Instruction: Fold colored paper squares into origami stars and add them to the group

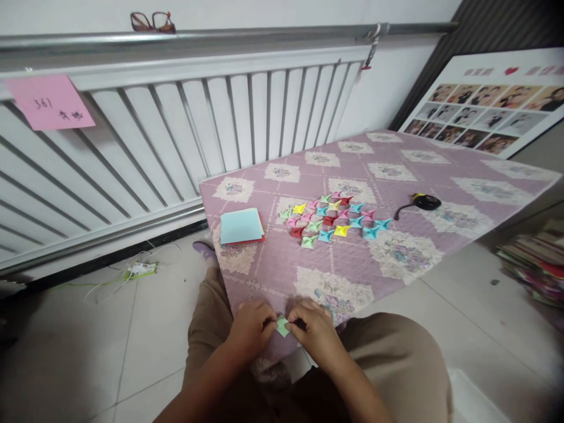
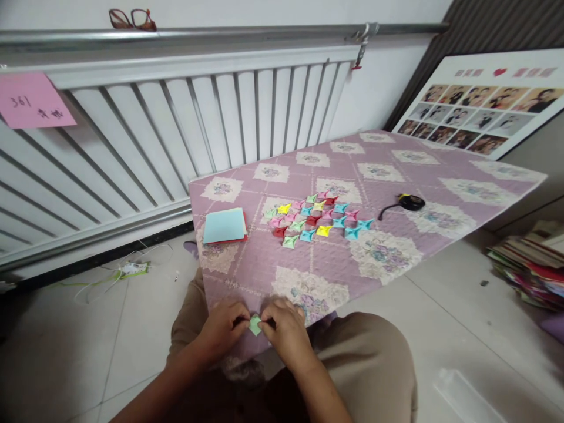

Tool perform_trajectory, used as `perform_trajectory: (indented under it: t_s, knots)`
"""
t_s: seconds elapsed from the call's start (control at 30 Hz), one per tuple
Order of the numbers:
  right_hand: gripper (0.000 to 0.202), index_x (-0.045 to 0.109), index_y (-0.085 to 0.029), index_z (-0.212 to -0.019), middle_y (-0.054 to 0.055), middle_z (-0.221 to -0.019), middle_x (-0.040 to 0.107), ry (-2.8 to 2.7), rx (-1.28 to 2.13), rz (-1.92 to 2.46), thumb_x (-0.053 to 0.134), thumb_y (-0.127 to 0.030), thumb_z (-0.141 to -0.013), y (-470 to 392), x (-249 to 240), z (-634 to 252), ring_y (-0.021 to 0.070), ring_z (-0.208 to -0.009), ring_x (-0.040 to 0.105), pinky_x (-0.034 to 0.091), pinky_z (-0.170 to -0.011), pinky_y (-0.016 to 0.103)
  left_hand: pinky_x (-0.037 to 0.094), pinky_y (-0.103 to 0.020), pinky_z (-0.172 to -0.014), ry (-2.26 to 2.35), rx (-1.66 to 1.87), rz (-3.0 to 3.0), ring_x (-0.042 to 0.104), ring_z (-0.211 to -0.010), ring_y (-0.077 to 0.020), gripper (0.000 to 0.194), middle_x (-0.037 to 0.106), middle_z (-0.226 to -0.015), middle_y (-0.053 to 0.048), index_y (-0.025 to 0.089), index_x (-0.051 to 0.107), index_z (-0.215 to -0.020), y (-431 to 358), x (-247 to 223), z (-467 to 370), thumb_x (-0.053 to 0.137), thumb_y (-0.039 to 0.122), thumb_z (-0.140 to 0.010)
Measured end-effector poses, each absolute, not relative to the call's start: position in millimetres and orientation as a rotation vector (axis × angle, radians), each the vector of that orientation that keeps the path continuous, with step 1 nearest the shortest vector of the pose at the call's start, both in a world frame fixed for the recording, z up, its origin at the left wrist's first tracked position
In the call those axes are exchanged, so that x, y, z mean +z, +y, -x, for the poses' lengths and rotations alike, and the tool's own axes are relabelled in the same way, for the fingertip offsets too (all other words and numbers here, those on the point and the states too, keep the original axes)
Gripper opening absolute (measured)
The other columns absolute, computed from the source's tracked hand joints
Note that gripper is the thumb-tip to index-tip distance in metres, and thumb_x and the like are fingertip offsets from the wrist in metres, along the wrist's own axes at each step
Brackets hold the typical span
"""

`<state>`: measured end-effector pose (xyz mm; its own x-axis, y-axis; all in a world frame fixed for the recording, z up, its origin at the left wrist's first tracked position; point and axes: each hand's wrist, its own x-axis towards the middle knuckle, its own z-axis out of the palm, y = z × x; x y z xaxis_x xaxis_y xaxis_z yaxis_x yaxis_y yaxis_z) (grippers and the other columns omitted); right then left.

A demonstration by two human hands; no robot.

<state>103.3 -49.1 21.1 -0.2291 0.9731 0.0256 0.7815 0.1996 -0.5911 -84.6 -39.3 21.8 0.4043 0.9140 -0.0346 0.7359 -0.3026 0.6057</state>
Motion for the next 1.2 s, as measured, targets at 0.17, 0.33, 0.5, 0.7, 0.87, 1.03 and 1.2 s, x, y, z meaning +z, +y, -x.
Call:
perform_trajectory:
  t_s: [0.17, 0.33, 0.5, 0.7, 0.87, 1.03, 1.2]
  knots:
    - [0.01, 0.063, -0.026, -0.074, -0.003, -0.079, 0.062, -2.098, 0.585, 1.596, 0.071, -0.02, -0.073, -58.4, 14.9, -100.1, 0.0188, -0.083, 0.055, 0.029, -0.074, 0.032, 0.03, -0.033, -0.077, 1.46, 0.428, -2.196, 0.055, -0.085, -0.0184, 0.002, 0.062, -0.084, 0.001, 0.022, 0.062, -0.08, -47.9, 13.6, 75.9, 0.062, 0.023, -0.081]
    - [0.008, 0.065, -0.028, -0.079, -0.002, -0.08, 0.063, -2.117, 0.511, 1.512, 0.068, -0.021, -0.078, -60.7, 5.4, -97.9, 0.0193, -0.083, 0.056, 0.03, -0.077, 0.034, 0.031, -0.034, -0.079, 1.441, 0.413, -2.254, 0.055, -0.089, -0.0192, 0.006, 0.063, -0.089, -0.001, 0.023, 0.065, -0.085, -49.0, 8.6, 76.1, 0.059, 0.024, -0.085]
    - [0.015, 0.062, -0.024, -0.072, 0.0, -0.072, 0.06, -2.125, 0.598, 1.361, 0.058, -0.025, -0.086, -55.1, 2.5, -102.1, 0.0177, -0.073, 0.056, 0.035, -0.073, 0.033, 0.034, -0.032, -0.079, 1.377, 0.545, -2.123, 0.056, -0.083, -0.0172, 0.01, 0.063, -0.081, -0.002, 0.02, 0.066, -0.077, -46.2, 12.2, 80.0, 0.058, 0.019, -0.083]
    - [0.023, 0.059, -0.023, -0.07, 0.0, -0.067, 0.055, -1.866, 0.878, 1.203, 0.051, -0.032, -0.09, -53.1, 17.5, -107.6, 0.0158, -0.068, 0.053, 0.04, -0.064, 0.027, 0.04, -0.025, -0.067, 1.251, 0.854, -1.697, 0.053, -0.071, -0.0142, 0.013, 0.058, -0.071, 0.0, 0.017, 0.062, -0.07, -44.3, 23.3, 79.2, 0.054, 0.02, -0.08]
    - [0.023, 0.058, -0.022, -0.068, -0.001, -0.067, 0.052, -1.726, 0.916, 1.195, 0.053, -0.032, -0.089, -54.9, 29.8, -108.2, 0.0144, -0.067, 0.052, 0.039, -0.063, 0.026, 0.039, -0.024, -0.063, 1.281, 0.95, -1.42, 0.049, -0.067, -0.0137, 0.013, 0.054, -0.067, 0.001, 0.017, 0.056, -0.071, -50.1, 29.6, 72.3, 0.051, 0.026, -0.079]
    - [0.026, 0.056, -0.021, -0.068, -0.001, -0.068, 0.052, -1.663, 0.925, 1.222, 0.051, -0.036, -0.089, -57.1, 32.5, -108.9, 0.0145, -0.067, 0.052, 0.04, -0.064, 0.026, 0.039, -0.025, -0.063, 1.28, 0.996, -1.4, 0.047, -0.066, -0.0142, 0.013, 0.051, -0.067, 0.002, 0.019, 0.052, -0.071, -54.5, 35.3, 67.2, 0.051, 0.03, -0.078]
    - [0.028, 0.052, -0.021, -0.067, -0.001, -0.067, 0.051, -1.539, 0.9, 1.277, 0.049, -0.039, -0.089, -58.8, 38.6, -113.4, 0.0142, -0.064, 0.05, 0.041, -0.059, 0.025, 0.04, -0.025, -0.063, 1.396, 0.996, -1.347, 0.05, -0.068, -0.0151, 0.012, 0.053, -0.069, 0.001, 0.02, 0.051, -0.075, -54.9, 32.3, 67.7, 0.048, 0.031, -0.079]
